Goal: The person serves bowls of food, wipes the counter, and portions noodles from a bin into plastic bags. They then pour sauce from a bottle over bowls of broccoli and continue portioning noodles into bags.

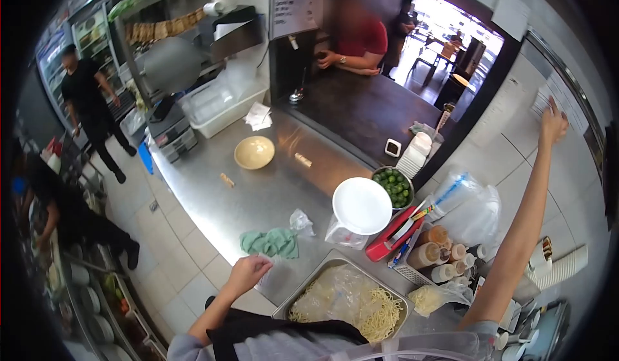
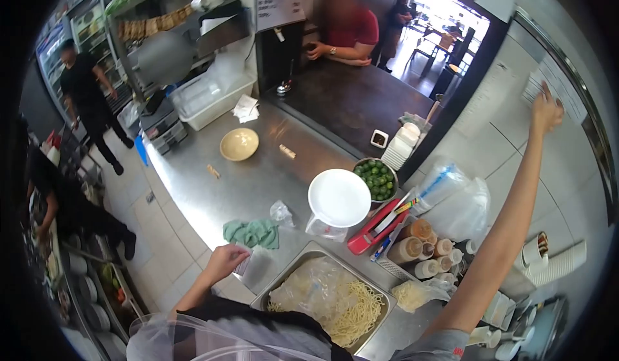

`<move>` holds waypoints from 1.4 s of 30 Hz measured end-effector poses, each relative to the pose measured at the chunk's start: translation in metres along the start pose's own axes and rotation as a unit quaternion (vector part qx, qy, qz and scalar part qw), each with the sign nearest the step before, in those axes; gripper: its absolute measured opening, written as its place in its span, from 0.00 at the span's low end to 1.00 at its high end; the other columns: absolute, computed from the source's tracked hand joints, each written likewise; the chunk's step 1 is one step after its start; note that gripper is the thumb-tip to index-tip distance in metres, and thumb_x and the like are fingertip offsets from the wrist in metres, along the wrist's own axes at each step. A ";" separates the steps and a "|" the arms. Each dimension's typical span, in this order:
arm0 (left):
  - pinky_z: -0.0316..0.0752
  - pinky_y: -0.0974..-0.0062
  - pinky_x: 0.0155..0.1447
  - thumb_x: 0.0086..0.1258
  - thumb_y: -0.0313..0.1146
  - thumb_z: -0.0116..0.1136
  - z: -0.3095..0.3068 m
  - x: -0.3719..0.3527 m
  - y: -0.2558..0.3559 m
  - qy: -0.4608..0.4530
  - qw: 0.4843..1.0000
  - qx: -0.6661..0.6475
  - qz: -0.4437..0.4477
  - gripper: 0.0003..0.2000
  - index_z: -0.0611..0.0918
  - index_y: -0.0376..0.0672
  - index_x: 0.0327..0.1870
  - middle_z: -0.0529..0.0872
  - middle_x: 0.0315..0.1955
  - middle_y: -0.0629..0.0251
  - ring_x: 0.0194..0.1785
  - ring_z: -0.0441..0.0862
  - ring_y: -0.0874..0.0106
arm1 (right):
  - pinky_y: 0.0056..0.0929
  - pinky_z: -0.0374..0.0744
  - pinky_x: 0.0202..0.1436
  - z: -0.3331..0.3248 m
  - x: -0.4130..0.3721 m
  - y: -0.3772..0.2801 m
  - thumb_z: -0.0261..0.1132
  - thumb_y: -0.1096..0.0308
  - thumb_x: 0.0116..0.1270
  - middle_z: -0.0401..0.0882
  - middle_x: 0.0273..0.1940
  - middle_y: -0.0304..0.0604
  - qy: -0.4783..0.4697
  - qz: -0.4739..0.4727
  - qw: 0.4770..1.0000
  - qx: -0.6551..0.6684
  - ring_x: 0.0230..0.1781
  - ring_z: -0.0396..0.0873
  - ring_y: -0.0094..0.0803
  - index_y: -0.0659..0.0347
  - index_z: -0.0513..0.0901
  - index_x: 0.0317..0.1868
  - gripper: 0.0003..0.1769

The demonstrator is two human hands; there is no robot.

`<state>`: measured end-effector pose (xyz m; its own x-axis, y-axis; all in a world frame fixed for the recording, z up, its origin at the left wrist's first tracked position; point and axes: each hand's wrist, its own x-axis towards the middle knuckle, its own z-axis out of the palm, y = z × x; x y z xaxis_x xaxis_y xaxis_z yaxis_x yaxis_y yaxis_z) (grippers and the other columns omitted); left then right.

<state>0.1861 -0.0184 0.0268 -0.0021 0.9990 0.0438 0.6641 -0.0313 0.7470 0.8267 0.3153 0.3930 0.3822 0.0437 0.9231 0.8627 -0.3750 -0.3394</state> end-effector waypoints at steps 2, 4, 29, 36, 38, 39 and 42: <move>0.73 0.65 0.36 0.58 0.34 0.62 -0.004 -0.003 -0.009 -0.013 1.000 -0.008 0.026 0.07 0.83 0.40 0.33 0.81 0.27 0.57 0.31 0.79 0.58 | 0.39 0.65 0.60 -0.007 -0.017 -0.017 0.64 0.53 0.57 0.69 0.56 0.46 0.039 0.024 0.999 -0.016 0.58 0.65 0.46 0.27 0.75 0.57 0.25; 0.73 0.65 0.37 0.57 0.30 0.63 -0.011 -0.004 -0.019 -0.010 0.999 -0.016 0.047 0.07 0.82 0.41 0.34 0.80 0.28 0.57 0.33 0.79 0.58 | 0.38 0.64 0.61 -0.009 -0.035 -0.042 0.65 0.57 0.57 0.69 0.55 0.47 0.060 -0.082 0.987 0.123 0.58 0.65 0.45 0.36 0.72 0.62 0.29; 0.73 0.74 0.34 0.61 0.19 0.55 -0.255 0.078 -0.245 0.171 0.977 -0.118 0.056 0.12 0.82 0.40 0.44 0.80 0.29 0.56 0.30 0.79 0.65 | 0.41 0.65 0.63 -0.099 -0.389 -0.824 0.61 0.63 0.61 0.74 0.57 0.46 -0.451 -0.205 0.618 0.611 0.60 0.70 0.42 0.51 0.80 0.52 0.18; 0.73 0.79 0.39 0.62 0.23 0.58 -0.301 0.077 -0.282 0.209 0.954 -0.212 -0.026 0.11 0.83 0.41 0.46 0.83 0.38 0.58 0.38 0.79 0.74 | 0.68 0.49 0.62 -0.069 -0.427 -0.904 0.64 0.60 0.58 0.72 0.58 0.40 -0.441 -0.124 0.749 0.478 0.66 0.57 0.38 0.48 0.84 0.46 0.14; 0.73 0.79 0.43 0.62 0.23 0.58 -0.318 0.088 -0.277 0.231 0.954 -0.193 -0.011 0.12 0.83 0.42 0.47 0.83 0.38 0.58 0.42 0.79 0.74 | 0.60 0.57 0.62 -0.108 -0.440 -0.893 0.65 0.62 0.58 0.76 0.53 0.40 -0.303 -0.142 0.755 0.564 0.61 0.66 0.37 0.49 0.85 0.44 0.12; 0.72 0.79 0.47 0.61 0.21 0.60 -0.326 0.094 -0.280 0.219 0.936 -0.272 -0.040 0.14 0.82 0.38 0.48 0.81 0.42 0.61 0.46 0.76 0.75 | 0.50 0.65 0.58 -0.131 -0.448 -0.882 0.65 0.68 0.58 0.78 0.49 0.40 -0.342 -0.108 0.651 0.669 0.56 0.71 0.35 0.52 0.85 0.43 0.11; 0.70 0.78 0.51 0.59 0.21 0.61 -0.362 0.125 -0.275 0.276 0.925 -0.260 0.016 0.16 0.81 0.38 0.50 0.81 0.42 0.62 0.45 0.76 0.74 | 0.21 0.75 0.43 -0.222 -0.477 -0.826 0.61 0.82 0.58 0.81 0.41 0.41 -0.414 0.004 0.396 0.820 0.41 0.79 0.25 0.62 0.83 0.42 0.12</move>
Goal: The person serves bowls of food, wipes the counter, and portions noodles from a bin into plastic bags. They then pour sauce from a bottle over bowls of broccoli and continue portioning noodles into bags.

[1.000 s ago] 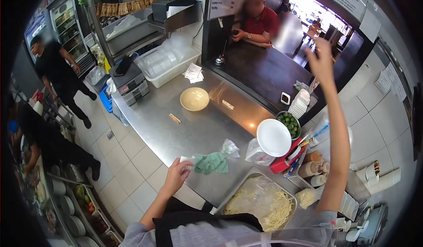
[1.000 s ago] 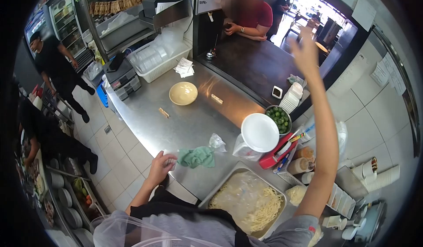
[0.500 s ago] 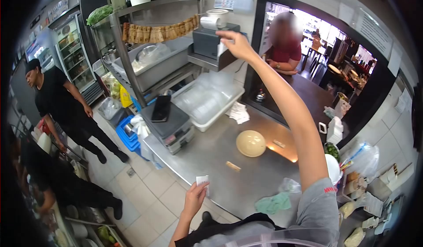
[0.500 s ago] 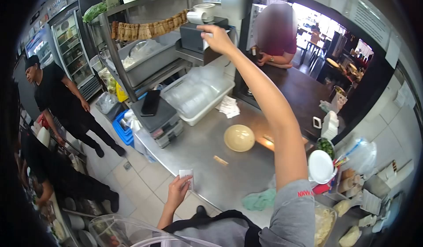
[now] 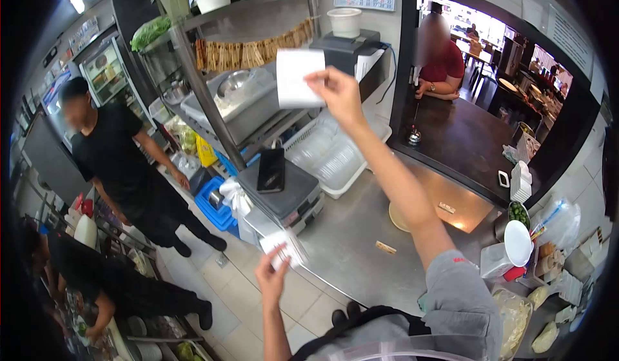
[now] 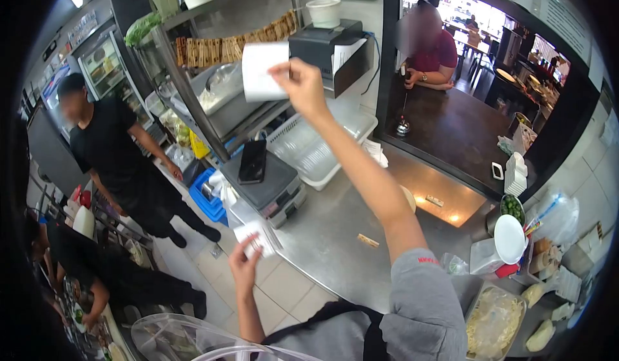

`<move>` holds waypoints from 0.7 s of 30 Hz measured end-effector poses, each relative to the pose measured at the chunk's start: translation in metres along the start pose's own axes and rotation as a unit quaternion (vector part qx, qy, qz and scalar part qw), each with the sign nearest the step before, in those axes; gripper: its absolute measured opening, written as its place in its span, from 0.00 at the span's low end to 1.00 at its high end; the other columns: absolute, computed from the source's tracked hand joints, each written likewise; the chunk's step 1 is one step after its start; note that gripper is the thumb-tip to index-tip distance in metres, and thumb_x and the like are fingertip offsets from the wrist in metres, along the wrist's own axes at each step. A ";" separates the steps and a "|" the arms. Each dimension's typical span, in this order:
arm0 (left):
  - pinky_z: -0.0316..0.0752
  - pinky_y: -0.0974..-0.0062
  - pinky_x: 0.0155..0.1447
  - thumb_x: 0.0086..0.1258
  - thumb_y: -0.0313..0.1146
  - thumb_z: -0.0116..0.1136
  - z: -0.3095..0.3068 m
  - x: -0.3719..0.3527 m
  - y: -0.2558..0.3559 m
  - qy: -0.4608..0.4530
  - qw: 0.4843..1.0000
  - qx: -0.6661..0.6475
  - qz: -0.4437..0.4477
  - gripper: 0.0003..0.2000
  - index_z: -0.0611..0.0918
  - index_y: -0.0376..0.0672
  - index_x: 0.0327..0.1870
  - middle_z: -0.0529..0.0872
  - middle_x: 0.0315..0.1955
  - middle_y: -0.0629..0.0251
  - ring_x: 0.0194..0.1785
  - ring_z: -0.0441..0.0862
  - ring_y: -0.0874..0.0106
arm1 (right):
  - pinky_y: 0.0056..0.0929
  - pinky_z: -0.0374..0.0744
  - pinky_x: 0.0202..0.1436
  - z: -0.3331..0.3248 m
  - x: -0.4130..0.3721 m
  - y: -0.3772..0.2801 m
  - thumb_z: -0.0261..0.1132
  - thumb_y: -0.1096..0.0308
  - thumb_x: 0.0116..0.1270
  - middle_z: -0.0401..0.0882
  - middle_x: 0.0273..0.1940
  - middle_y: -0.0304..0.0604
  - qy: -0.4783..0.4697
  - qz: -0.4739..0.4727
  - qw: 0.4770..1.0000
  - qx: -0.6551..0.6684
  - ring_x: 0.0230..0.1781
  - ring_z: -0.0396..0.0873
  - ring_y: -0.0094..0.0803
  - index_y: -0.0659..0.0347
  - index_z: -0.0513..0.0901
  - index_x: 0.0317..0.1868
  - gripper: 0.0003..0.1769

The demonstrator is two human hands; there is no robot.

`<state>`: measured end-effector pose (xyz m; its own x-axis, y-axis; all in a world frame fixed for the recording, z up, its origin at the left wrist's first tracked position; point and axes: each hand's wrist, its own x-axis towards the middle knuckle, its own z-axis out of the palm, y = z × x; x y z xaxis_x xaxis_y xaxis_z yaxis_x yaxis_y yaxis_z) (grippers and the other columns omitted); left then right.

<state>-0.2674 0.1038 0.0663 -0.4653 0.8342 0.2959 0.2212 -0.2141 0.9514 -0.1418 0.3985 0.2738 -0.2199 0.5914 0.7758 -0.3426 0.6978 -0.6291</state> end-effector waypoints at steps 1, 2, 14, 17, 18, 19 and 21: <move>0.69 0.77 0.52 0.59 0.20 0.61 -0.001 0.012 0.012 0.004 0.999 -0.022 -0.024 0.16 0.81 0.37 0.50 0.80 0.43 0.62 0.46 0.76 0.74 | 0.20 0.75 0.43 0.007 -0.031 -0.010 0.59 0.84 0.58 0.80 0.43 0.41 -0.032 0.028 0.998 0.055 0.42 0.78 0.24 0.63 0.82 0.44 0.14; 0.69 0.77 0.53 0.60 0.21 0.60 -0.003 0.022 0.021 -0.027 0.999 -0.024 -0.020 0.18 0.79 0.37 0.53 0.80 0.45 0.62 0.48 0.75 0.73 | 0.19 0.75 0.43 0.011 -0.061 -0.021 0.58 0.85 0.59 0.79 0.45 0.41 -0.064 0.058 0.990 0.109 0.43 0.77 0.23 0.64 0.81 0.45 0.15; 0.69 0.80 0.35 0.66 0.28 0.57 0.104 0.084 0.077 -0.064 0.980 0.049 0.182 0.08 0.81 0.31 0.40 0.81 0.27 0.63 0.31 0.75 0.79 | 0.25 0.73 0.54 -0.059 -0.134 -0.066 0.62 0.81 0.58 0.80 0.41 0.38 -0.091 0.229 0.948 0.200 0.49 0.77 0.26 0.66 0.79 0.50 0.17; 0.65 0.69 0.28 0.64 0.30 0.58 0.112 0.127 0.095 -0.060 0.929 0.245 0.272 0.08 0.79 0.32 0.30 0.74 0.21 0.56 0.22 0.71 0.66 | 0.23 0.74 0.49 -0.104 -0.093 -0.037 0.64 0.80 0.57 0.81 0.35 0.36 -0.061 0.126 0.986 0.086 0.42 0.77 0.23 0.65 0.83 0.39 0.08; 0.64 0.65 0.27 0.65 0.32 0.58 0.117 0.145 0.104 -0.048 0.905 0.295 0.302 0.11 0.77 0.33 0.27 0.73 0.20 0.54 0.21 0.71 0.60 | 0.22 0.74 0.48 -0.115 -0.076 -0.029 0.64 0.80 0.56 0.80 0.35 0.36 -0.049 0.105 0.991 0.068 0.40 0.77 0.22 0.66 0.82 0.36 0.06; 0.65 0.63 0.28 0.65 0.34 0.57 0.122 0.165 0.110 -0.027 0.880 0.340 0.330 0.12 0.76 0.34 0.26 0.74 0.21 0.53 0.23 0.72 0.57 | 0.22 0.74 0.47 -0.126 -0.058 -0.021 0.64 0.81 0.56 0.79 0.34 0.36 -0.038 0.084 0.995 0.049 0.38 0.77 0.22 0.67 0.81 0.33 0.04; 0.67 0.59 0.30 0.67 0.38 0.55 0.136 0.209 0.122 0.001 0.831 0.408 0.378 0.15 0.73 0.36 0.24 0.75 0.22 0.53 0.27 0.75 0.52 | 0.21 0.74 0.47 -0.146 -0.022 0.005 0.63 0.82 0.56 0.77 0.35 0.37 -0.040 0.034 0.999 0.008 0.38 0.77 0.22 0.69 0.81 0.32 0.03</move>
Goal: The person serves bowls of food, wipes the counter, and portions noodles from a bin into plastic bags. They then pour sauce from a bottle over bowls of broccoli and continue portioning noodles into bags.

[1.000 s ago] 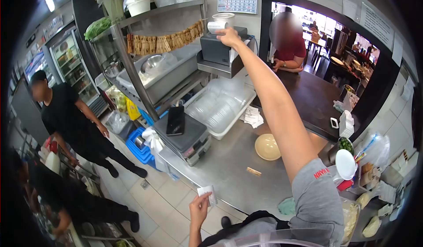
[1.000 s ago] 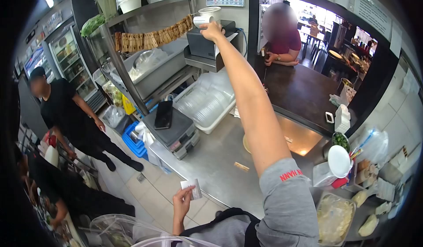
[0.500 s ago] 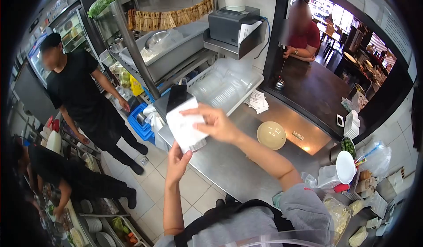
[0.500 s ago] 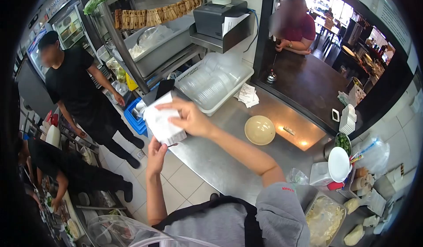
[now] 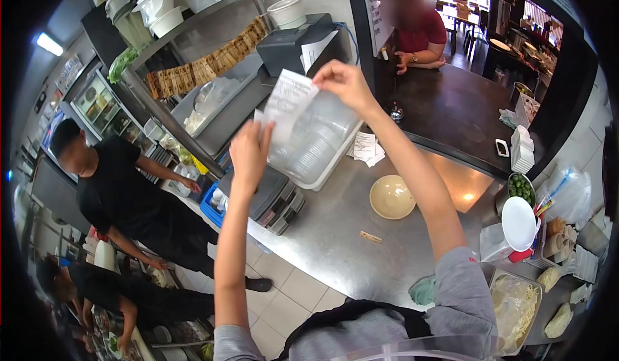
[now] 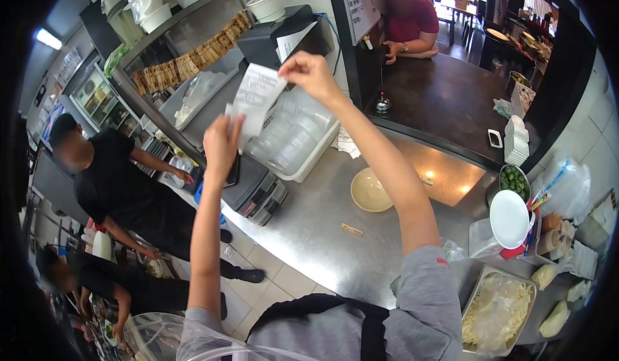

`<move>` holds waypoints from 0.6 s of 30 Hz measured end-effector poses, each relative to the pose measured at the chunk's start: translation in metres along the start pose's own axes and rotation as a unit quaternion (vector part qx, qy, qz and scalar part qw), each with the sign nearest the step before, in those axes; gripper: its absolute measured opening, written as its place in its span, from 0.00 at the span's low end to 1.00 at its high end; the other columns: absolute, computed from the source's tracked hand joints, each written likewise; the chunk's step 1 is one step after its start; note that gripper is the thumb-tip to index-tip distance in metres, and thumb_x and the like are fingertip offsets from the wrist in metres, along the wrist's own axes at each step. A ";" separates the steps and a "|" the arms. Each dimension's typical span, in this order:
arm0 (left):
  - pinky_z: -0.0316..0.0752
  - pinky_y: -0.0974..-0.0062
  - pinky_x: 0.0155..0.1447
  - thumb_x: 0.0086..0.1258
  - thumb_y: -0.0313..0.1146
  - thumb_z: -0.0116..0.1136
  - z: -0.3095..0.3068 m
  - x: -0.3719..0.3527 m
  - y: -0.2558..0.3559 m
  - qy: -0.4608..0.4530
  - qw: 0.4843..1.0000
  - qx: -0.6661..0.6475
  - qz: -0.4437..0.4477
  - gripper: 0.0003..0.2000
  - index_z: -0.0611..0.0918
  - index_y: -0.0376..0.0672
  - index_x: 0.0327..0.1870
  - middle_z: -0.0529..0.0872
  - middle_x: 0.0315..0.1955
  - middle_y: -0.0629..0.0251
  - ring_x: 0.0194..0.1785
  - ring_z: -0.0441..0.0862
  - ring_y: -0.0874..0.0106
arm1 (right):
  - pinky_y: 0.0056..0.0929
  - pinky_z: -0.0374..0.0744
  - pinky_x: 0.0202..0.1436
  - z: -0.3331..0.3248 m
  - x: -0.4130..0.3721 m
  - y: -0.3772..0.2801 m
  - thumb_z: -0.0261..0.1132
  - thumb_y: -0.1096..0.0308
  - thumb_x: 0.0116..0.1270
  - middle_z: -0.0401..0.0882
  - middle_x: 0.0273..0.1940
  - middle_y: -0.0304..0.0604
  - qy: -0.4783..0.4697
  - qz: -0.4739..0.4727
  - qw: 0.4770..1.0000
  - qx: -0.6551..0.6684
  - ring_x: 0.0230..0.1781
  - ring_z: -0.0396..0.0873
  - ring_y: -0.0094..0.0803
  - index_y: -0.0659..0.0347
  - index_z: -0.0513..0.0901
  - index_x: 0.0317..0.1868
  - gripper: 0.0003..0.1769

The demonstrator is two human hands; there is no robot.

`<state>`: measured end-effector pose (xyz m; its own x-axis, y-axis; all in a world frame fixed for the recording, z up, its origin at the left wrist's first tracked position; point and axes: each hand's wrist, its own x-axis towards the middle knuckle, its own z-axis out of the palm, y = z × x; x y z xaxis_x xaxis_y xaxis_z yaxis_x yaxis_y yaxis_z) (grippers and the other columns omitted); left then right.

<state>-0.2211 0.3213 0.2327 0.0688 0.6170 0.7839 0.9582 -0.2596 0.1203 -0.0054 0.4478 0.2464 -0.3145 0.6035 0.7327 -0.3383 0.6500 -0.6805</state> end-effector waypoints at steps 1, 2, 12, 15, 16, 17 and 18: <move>0.68 0.57 0.30 0.67 0.40 0.54 0.010 0.020 -0.005 0.004 0.999 0.033 0.021 0.16 0.73 0.37 0.24 0.75 0.23 0.53 0.29 0.76 0.51 | 0.20 0.74 0.46 -0.009 0.018 0.017 0.63 0.83 0.55 0.75 0.37 0.38 0.012 -0.002 1.000 -0.027 0.37 0.77 0.23 0.69 0.81 0.31 0.03; 0.70 0.57 0.31 0.67 0.40 0.54 0.021 0.039 -0.007 0.003 0.999 0.043 0.022 0.15 0.73 0.37 0.24 0.76 0.23 0.54 0.30 0.77 0.51 | 0.21 0.75 0.42 -0.012 0.032 0.020 0.62 0.84 0.54 0.75 0.35 0.38 0.036 -0.007 0.996 -0.081 0.35 0.78 0.24 0.68 0.82 0.29 0.04; 0.76 0.62 0.35 0.65 0.39 0.54 0.104 0.133 -0.018 0.022 0.981 0.166 0.099 0.12 0.77 0.40 0.27 0.79 0.27 0.60 0.34 0.81 0.59 | 0.32 0.76 0.42 -0.061 0.108 0.074 0.55 0.83 0.52 0.80 0.34 0.46 0.063 -0.158 0.904 -0.392 0.35 0.79 0.43 0.66 0.82 0.27 0.09; 0.76 0.64 0.35 0.64 0.38 0.55 0.116 0.139 -0.017 0.007 0.976 0.186 0.111 0.10 0.77 0.41 0.26 0.79 0.27 0.60 0.34 0.81 0.61 | 0.34 0.75 0.47 -0.066 0.114 0.089 0.55 0.83 0.52 0.81 0.35 0.46 0.056 -0.119 0.876 -0.464 0.42 0.77 0.43 0.63 0.84 0.30 0.11; 0.77 0.64 0.35 0.64 0.37 0.55 0.120 0.139 -0.015 -0.003 0.976 0.182 0.117 0.10 0.77 0.40 0.26 0.79 0.27 0.61 0.34 0.81 0.61 | 0.34 0.75 0.48 -0.065 0.116 0.093 0.54 0.83 0.52 0.81 0.35 0.45 0.062 -0.093 0.866 -0.487 0.43 0.77 0.43 0.63 0.84 0.30 0.12; 0.77 0.64 0.35 0.64 0.37 0.55 0.123 0.138 -0.014 -0.014 0.976 0.178 0.124 0.10 0.77 0.40 0.26 0.79 0.27 0.61 0.34 0.81 0.61 | 0.33 0.75 0.48 -0.065 0.116 0.097 0.54 0.83 0.52 0.81 0.35 0.45 0.068 -0.066 0.856 -0.508 0.45 0.76 0.42 0.62 0.84 0.31 0.13; 0.77 0.65 0.35 0.62 0.35 0.55 0.126 0.137 -0.014 -0.033 0.974 0.177 0.137 0.08 0.77 0.41 0.27 0.80 0.28 0.62 0.34 0.81 0.62 | 0.39 0.71 0.56 -0.064 0.114 0.088 0.54 0.82 0.52 0.81 0.39 0.42 0.032 -0.029 0.842 -0.538 0.50 0.74 0.39 0.59 0.85 0.32 0.14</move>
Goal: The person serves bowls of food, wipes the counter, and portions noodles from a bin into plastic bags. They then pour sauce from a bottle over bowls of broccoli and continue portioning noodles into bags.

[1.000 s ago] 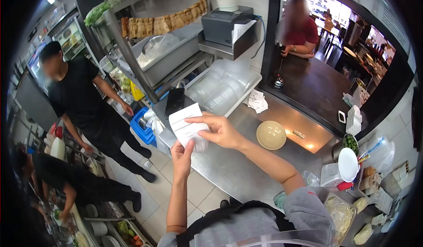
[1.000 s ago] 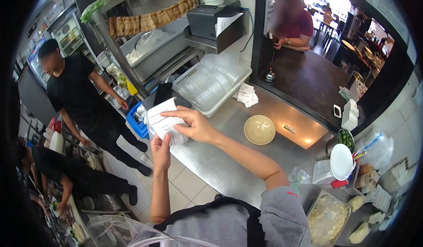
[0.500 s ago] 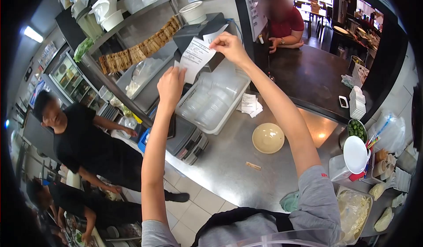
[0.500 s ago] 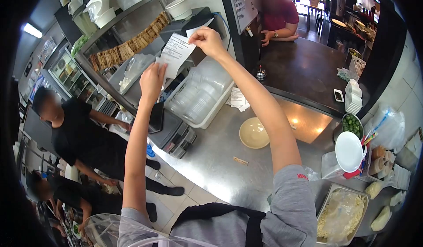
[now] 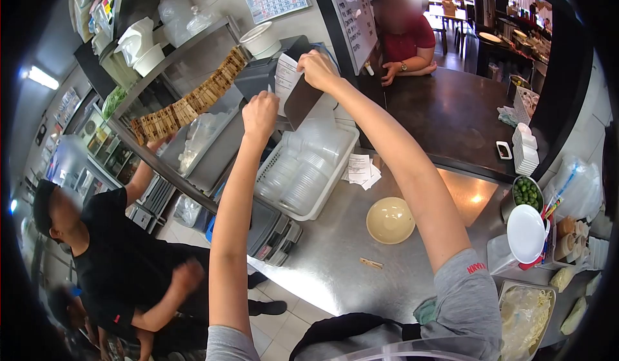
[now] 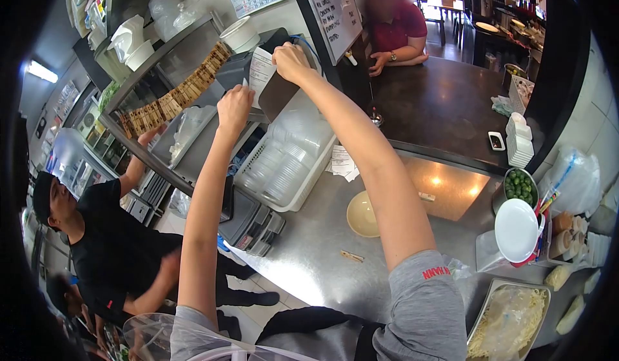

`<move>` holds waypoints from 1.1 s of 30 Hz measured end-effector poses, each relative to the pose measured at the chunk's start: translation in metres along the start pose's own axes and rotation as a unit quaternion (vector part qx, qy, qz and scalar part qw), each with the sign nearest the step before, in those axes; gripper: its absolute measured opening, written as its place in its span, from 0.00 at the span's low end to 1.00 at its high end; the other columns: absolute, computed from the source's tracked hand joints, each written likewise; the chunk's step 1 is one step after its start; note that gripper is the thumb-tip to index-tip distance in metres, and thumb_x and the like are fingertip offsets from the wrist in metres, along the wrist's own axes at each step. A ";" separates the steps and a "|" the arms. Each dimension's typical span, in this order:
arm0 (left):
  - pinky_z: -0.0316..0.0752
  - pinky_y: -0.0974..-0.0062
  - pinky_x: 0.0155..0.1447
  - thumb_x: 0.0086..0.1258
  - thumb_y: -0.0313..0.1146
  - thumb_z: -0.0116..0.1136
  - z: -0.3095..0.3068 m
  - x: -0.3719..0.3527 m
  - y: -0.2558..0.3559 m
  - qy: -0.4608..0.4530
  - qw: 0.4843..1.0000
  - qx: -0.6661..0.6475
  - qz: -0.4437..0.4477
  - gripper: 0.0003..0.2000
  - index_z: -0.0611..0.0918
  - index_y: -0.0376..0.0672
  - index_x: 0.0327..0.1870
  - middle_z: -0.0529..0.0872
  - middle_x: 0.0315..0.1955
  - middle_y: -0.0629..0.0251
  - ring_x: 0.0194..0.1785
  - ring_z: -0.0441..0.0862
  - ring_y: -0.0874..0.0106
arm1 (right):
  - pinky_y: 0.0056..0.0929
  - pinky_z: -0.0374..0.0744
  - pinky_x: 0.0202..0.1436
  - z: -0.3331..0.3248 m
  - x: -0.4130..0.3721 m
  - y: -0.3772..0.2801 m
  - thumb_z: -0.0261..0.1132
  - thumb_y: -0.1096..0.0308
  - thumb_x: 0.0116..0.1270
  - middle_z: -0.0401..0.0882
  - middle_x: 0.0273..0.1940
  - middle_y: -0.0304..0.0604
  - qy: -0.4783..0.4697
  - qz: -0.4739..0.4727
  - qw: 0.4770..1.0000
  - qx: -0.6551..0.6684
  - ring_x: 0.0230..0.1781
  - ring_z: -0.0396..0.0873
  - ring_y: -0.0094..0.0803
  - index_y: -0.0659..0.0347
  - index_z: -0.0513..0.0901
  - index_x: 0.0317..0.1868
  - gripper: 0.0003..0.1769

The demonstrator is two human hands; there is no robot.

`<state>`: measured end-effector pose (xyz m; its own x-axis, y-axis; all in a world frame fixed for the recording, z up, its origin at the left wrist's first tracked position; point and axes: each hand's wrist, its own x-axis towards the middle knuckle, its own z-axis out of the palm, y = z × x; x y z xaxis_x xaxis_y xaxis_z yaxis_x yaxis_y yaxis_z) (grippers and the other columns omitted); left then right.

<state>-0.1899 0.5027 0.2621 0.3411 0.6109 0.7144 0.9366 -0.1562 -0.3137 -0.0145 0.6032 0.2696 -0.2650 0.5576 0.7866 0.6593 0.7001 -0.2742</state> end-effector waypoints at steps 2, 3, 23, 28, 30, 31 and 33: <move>0.78 0.67 0.36 0.60 0.32 0.56 0.005 -0.002 0.004 -0.035 0.999 -0.009 0.033 0.05 0.79 0.42 0.28 0.80 0.29 0.64 0.34 0.82 0.63 | 0.47 0.64 0.61 -0.006 -0.007 -0.006 0.55 0.81 0.52 0.80 0.44 0.39 -0.023 0.008 0.998 -0.063 0.55 0.71 0.38 0.56 0.86 0.32 0.15; 0.78 0.67 0.37 0.60 0.32 0.56 0.008 -0.003 0.005 -0.051 0.998 -0.015 0.038 0.05 0.79 0.42 0.28 0.80 0.29 0.64 0.35 0.82 0.63 | 0.51 0.60 0.64 -0.005 -0.010 -0.008 0.55 0.81 0.52 0.79 0.46 0.38 -0.036 0.012 0.995 -0.096 0.57 0.69 0.37 0.55 0.86 0.33 0.15; 0.71 0.78 0.46 0.53 0.18 0.63 -0.122 -0.156 0.047 -0.123 0.808 -0.565 -0.119 0.28 0.74 0.42 0.59 0.83 0.31 0.68 0.32 0.78 0.76 | 0.32 0.65 0.61 -0.043 -0.238 -0.147 0.64 0.63 0.64 0.71 0.55 0.45 0.013 0.235 0.687 0.688 0.56 0.69 0.29 0.55 0.57 0.68 0.36; 0.72 0.82 0.36 0.53 0.17 0.63 -0.124 -0.179 0.044 -0.142 0.737 -0.614 -0.242 0.34 0.67 0.42 0.65 0.82 0.30 0.67 0.32 0.76 0.82 | 0.23 0.70 0.54 -0.041 -0.255 -0.163 0.64 0.76 0.60 0.79 0.40 0.39 -0.096 0.278 0.622 0.726 0.46 0.75 0.22 0.56 0.61 0.67 0.34; 0.72 0.82 0.36 0.54 0.17 0.62 -0.123 -0.190 0.044 -0.130 0.741 -0.613 -0.241 0.31 0.70 0.41 0.62 0.81 0.33 0.66 0.33 0.76 0.82 | 0.21 0.72 0.49 -0.038 -0.256 -0.170 0.64 0.82 0.58 0.78 0.39 0.39 -0.070 0.272 0.639 0.716 0.45 0.74 0.21 0.56 0.64 0.65 0.34; 0.71 0.82 0.36 0.55 0.17 0.61 -0.123 -0.194 0.046 -0.118 0.748 -0.609 -0.236 0.28 0.72 0.41 0.61 0.81 0.35 0.65 0.33 0.76 0.82 | 0.20 0.72 0.49 -0.035 -0.258 -0.173 0.63 0.82 0.58 0.78 0.39 0.39 -0.066 0.267 0.658 0.701 0.45 0.74 0.21 0.58 0.65 0.63 0.32; 0.70 0.83 0.35 0.56 0.17 0.60 -0.120 -0.201 0.046 -0.115 0.782 -0.578 -0.201 0.24 0.76 0.40 0.57 0.81 0.38 0.65 0.33 0.75 0.83 | 0.19 0.73 0.47 -0.025 -0.262 -0.174 0.61 0.83 0.59 0.77 0.39 0.39 -0.052 0.257 0.696 0.668 0.44 0.74 0.20 0.60 0.67 0.59 0.27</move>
<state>-0.2060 0.2793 0.1791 0.1009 0.8943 0.4360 0.4564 -0.4310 0.7784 -0.0419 0.3245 0.1253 -0.3303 0.8687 0.3690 -0.5393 0.1472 -0.8292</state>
